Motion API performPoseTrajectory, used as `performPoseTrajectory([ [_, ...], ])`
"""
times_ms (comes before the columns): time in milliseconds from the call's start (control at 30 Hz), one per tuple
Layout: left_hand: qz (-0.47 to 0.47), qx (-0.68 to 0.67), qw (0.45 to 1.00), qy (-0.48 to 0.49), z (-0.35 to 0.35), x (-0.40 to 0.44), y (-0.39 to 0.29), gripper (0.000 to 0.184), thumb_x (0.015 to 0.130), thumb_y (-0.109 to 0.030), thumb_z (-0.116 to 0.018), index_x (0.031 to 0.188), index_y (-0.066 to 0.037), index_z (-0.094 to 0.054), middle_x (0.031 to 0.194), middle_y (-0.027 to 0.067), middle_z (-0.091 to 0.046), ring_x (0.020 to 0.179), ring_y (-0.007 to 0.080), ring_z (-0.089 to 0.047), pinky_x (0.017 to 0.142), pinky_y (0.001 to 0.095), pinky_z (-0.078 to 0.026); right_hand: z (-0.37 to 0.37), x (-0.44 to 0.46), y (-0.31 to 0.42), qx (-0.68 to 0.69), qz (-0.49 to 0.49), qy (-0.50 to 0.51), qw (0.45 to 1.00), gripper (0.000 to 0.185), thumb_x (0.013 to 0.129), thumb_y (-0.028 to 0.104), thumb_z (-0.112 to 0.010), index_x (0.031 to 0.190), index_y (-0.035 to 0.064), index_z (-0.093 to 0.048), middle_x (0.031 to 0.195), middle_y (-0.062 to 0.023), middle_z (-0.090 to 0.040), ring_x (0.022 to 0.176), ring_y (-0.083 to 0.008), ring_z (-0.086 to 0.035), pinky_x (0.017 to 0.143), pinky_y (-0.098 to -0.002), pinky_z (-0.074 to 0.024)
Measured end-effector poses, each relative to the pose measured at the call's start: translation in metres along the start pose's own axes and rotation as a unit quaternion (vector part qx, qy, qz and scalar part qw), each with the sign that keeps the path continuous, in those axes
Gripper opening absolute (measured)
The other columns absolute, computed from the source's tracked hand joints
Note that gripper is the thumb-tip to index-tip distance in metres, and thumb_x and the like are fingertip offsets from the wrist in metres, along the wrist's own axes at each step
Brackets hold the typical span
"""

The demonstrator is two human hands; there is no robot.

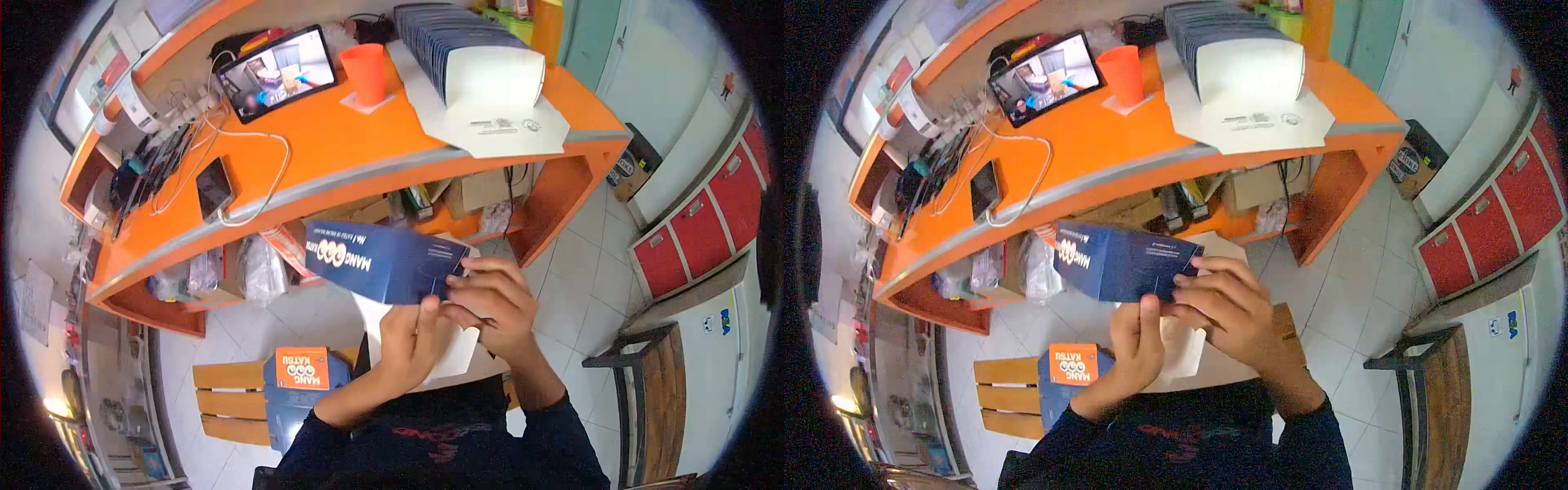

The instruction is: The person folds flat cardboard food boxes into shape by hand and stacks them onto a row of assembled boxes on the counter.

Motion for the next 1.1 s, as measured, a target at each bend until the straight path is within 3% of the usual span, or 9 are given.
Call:
performPoseTrajectory([
  [133, -0.238, 0.25, 0.936, 0.065, -0.018, 0.038, -0.016, 0.022, 0.086, -0.013, -0.062, 0.102, 0.001, -0.057, 0.083, 0.0176, -0.057, 0.071, 0.0336, -0.059, 0.064, 0.0412, -0.05, 0.034, 0.013, -0.028, 0.328, -0.269, 0.079, 0.902, 0.091, 0.064, 0.012, -0.086, 0.14, 0.0075, -0.036, 0.135, -0.0153, -0.046, 0.106, -0.0274, -0.059, 0.079, -0.0379, -0.0582],
  [200, -0.253, 0.297, 0.912, 0.128, -0.03, 0.064, -0.027, 0.026, 0.08, -0.015, -0.064, 0.102, -0.003, -0.056, 0.087, 0.0155, -0.054, 0.072, 0.0327, -0.059, 0.063, 0.0417, -0.05, 0.056, 0.026, -0.039, 0.295, -0.229, 0.093, 0.923, 0.11, 0.06, 0.005, -0.088, 0.147, 0.007, -0.021, 0.145, -0.0159, -0.025, 0.11, -0.0244, -0.057, 0.081, -0.0365, -0.0583],
  [300, -0.309, 0.317, 0.879, 0.178, -0.059, 0.107, -0.037, 0.024, 0.083, -0.018, -0.059, 0.101, -0.002, -0.057, 0.097, 0.0166, -0.057, 0.081, 0.0317, -0.061, 0.07, 0.0405, -0.052, 0.075, 0.055, -0.04, 0.289, -0.188, -0.072, 0.936, 0.098, 0.068, 0.002, -0.081, 0.147, 0.0045, -0.023, 0.142, -0.0174, -0.03, 0.118, -0.0247, -0.05, 0.083, -0.0366, -0.0545],
  [400, -0.474, 0.319, 0.812, 0.119, -0.097, 0.144, -0.046, 0.023, 0.084, -0.017, -0.057, 0.102, -0.002, -0.059, 0.105, 0.0164, -0.058, 0.089, 0.0313, -0.061, 0.075, 0.0404, -0.052, 0.1, 0.076, -0.074, -0.104, -0.057, -0.155, 0.981, 0.075, 0.081, 0.0, -0.063, 0.145, 0.0029, -0.025, 0.137, -0.019, -0.038, 0.117, -0.0243, -0.05, 0.089, -0.0347, -0.0485],
  [500, -0.464, 0.26, 0.842, 0.095, -0.099, 0.176, -0.055, 0.026, 0.083, -0.022, -0.065, 0.101, -0.005, -0.059, 0.097, 0.0107, -0.061, 0.087, 0.0301, -0.063, 0.075, 0.0387, -0.053, 0.132, 0.096, -0.124, -0.131, -0.131, -0.225, 0.957, 0.058, 0.088, -0.002, -0.045, 0.143, 0.0039, -0.028, 0.127, -0.0184, -0.05, 0.108, -0.0237, -0.055, 0.092, -0.0332, -0.0444],
  [600, -0.408, 0.246, 0.878, 0.04, -0.064, 0.201, -0.048, 0.03, 0.084, -0.026, -0.068, 0.101, -0.005, -0.057, 0.096, 0.0094, -0.063, 0.083, 0.0286, -0.065, 0.072, 0.037, -0.053, 0.164, 0.118, -0.18, -0.129, -0.212, -0.085, 0.965, 0.047, 0.09, -0.002, -0.04, 0.137, 0.0047, -0.035, 0.116, -0.0218, -0.056, 0.101, -0.029, -0.06, 0.092, -0.0364, -0.044],
  [767, -0.096, 0.34, 0.928, 0.12, -0.034, 0.256, 0.03, 0.047, 0.073, -0.039, -0.078, 0.092, -0.004, -0.052, 0.087, 0.0121, -0.064, 0.078, 0.0317, -0.064, 0.068, 0.0409, -0.05, 0.142, 0.135, -0.276, -0.179, -0.263, 0.049, 0.947, 0.036, 0.092, 0.006, -0.045, 0.128, 0.003, -0.041, 0.105, -0.0275, -0.059, 0.096, -0.0387, -0.061, 0.084, -0.0448, -0.0465],
  [967, -0.081, 0.416, 0.9, 0.102, -0.04, 0.295, 0.089, 0.053, 0.073, -0.044, -0.077, 0.094, -0.005, -0.049, 0.079, 0.0124, -0.062, 0.078, 0.032, -0.064, 0.069, 0.0421, -0.049, 0.113, 0.148, -0.287, -0.128, -0.276, 0.003, 0.953, 0.042, 0.09, 0.017, -0.06, 0.126, -0.0012, -0.046, 0.109, -0.0238, -0.058, 0.089, -0.0317, -0.064, 0.078, -0.0431, -0.0498],
  [1100, -0.054, 0.371, 0.921, 0.103, -0.031, 0.301, 0.076, 0.061, 0.079, -0.039, -0.074, 0.116, -0.001, -0.044, 0.108, 0.0172, -0.056, 0.095, 0.0342, -0.06, 0.077, 0.0443, -0.049, 0.118, 0.143, -0.27, 0.052, -0.386, -0.008, 0.921, 0.053, 0.082, 0.022, -0.075, 0.124, -0.0011, -0.051, 0.114, -0.0166, -0.058, 0.082, -0.0198, -0.064, 0.07, -0.0327, -0.0521],
])
Point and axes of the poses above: each hand's wrist, its own x-axis towards the middle knuckle, its own z-axis out of the back of the hand, y = z × x, the point moved 2 cm from there along x, towards the middle knuckle
